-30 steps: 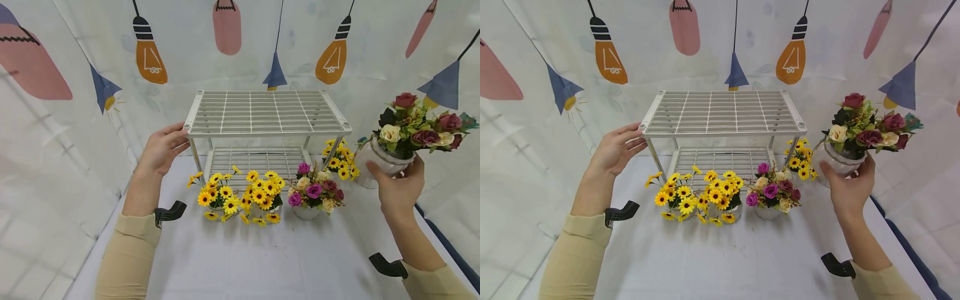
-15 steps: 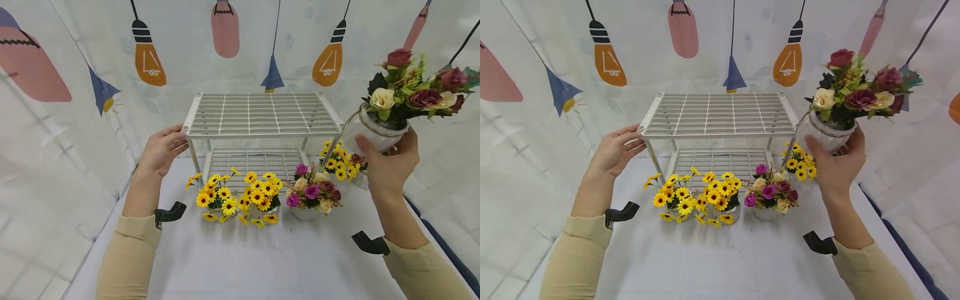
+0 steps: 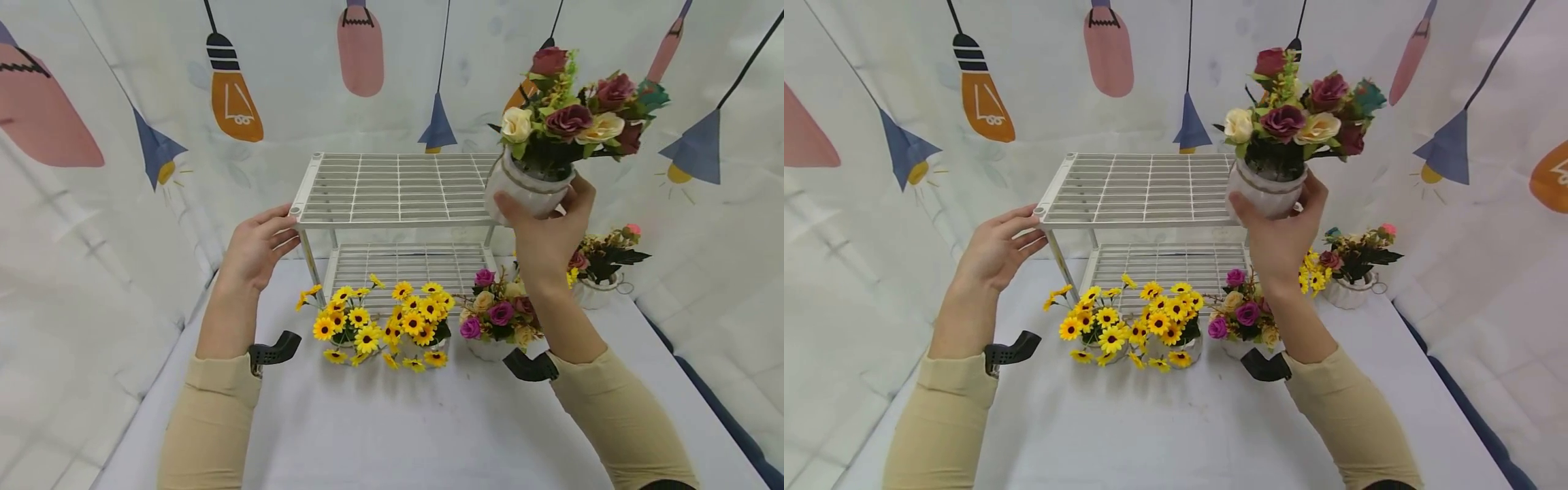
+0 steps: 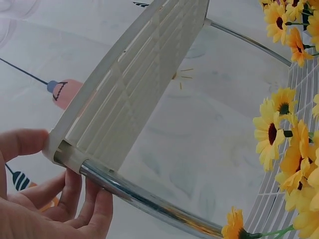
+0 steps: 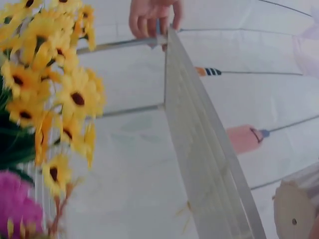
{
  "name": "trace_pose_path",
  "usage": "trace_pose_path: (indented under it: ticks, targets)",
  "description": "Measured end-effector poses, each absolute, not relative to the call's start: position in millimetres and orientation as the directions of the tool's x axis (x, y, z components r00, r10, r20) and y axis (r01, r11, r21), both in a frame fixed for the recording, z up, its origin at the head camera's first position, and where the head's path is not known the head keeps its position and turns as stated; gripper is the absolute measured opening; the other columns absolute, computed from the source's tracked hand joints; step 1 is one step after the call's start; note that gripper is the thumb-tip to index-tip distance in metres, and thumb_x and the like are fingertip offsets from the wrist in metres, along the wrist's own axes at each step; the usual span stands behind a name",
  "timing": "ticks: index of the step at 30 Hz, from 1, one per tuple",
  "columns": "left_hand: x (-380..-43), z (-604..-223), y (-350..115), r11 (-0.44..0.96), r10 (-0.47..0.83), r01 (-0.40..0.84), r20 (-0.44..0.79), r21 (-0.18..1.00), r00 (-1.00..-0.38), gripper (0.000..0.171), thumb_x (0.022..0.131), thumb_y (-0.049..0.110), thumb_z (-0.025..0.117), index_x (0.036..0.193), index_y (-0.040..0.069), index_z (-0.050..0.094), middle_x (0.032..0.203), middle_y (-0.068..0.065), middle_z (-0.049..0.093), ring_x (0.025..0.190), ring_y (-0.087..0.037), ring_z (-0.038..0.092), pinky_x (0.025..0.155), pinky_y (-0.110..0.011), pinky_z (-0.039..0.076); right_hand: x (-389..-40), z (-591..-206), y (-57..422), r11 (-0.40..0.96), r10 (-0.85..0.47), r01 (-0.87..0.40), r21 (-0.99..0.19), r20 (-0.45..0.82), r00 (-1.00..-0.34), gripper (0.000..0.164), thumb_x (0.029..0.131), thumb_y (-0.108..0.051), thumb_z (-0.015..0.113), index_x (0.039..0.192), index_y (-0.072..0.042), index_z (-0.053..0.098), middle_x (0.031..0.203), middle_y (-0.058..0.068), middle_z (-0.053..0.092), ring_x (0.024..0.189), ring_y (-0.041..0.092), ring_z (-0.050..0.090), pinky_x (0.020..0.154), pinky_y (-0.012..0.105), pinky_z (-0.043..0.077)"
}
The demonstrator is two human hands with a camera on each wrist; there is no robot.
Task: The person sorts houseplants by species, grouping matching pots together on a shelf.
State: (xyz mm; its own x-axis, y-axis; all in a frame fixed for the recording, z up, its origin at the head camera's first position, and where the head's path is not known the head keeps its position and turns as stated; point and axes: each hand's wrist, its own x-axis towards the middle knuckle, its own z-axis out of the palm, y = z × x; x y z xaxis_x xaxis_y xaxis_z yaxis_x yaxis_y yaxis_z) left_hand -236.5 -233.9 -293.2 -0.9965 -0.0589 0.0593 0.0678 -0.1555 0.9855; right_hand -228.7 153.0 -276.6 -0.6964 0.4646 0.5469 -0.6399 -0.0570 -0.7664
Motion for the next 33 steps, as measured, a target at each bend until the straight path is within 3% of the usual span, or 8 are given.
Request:
trace_pose_path:
  ticks: [11, 18, 25, 33]
  targets:
    - [-235.8, -292.8, -231.6, -0.176, -0.089, 0.074, 0.059, 0.982, -0.994, 0.060, 0.100, 0.021, 0.071, 0.150, -0.001, 0.049, 0.124, -0.003, 0.064, 0.120, -0.027, 0.059, 0.103, -0.033, 0.046, -249.9, -275.6, 81.9, -0.153, 0.410, -0.653, -0.742, 0.553, -0.725, 0.086, 0.075, -0.004, 0.091, 0.145, -0.007, 0.040, 0.132, 0.011, 0.052, 0.118, 0.027, 0.056, 0.094, 0.039, 0.052]
    - [-234.5, -293.6, -229.7, -0.163, -0.106, 0.065, 0.048, 0.984, -0.993, 0.059, 0.100, 0.022, 0.070, 0.150, 0.000, 0.050, 0.131, -0.008, 0.062, 0.117, -0.024, 0.061, 0.109, -0.039, 0.042, -254.6, -271.2, 45.4, -0.085, 0.404, -0.608, -0.789, 0.530, -0.745, 0.087, 0.078, -0.012, 0.092, 0.150, -0.011, 0.043, 0.134, 0.003, 0.054, 0.119, 0.019, 0.054, 0.097, 0.036, 0.049]
    - [-233.2, -294.4, -229.2, -0.182, -0.130, 0.052, 0.028, 0.982, -0.991, 0.057, 0.100, 0.022, 0.070, 0.150, 0.002, 0.051, 0.128, -0.004, 0.063, 0.117, -0.022, 0.061, 0.112, -0.041, 0.039, -260.5, -261.8, 3.9, -0.109, 0.435, -0.600, -0.793, 0.505, -0.746, 0.085, 0.079, -0.005, 0.089, 0.149, -0.008, 0.041, 0.134, 0.001, 0.052, 0.118, 0.015, 0.053, 0.099, 0.031, 0.046]
    - [-233.8, -294.7, -225.2, -0.199, -0.134, 0.060, 0.034, 0.978, -0.990, 0.058, 0.100, 0.021, 0.069, 0.151, 0.001, 0.049, 0.132, -0.007, 0.061, 0.114, -0.020, 0.062, 0.111, -0.039, 0.040, -272.6, -254.3, -26.9, -0.030, 0.419, -0.592, -0.806, 0.527, -0.739, 0.078, 0.081, -0.004, 0.085, 0.148, -0.005, 0.044, 0.130, 0.001, 0.054, 0.115, 0.011, 0.053, 0.097, 0.027, 0.045]
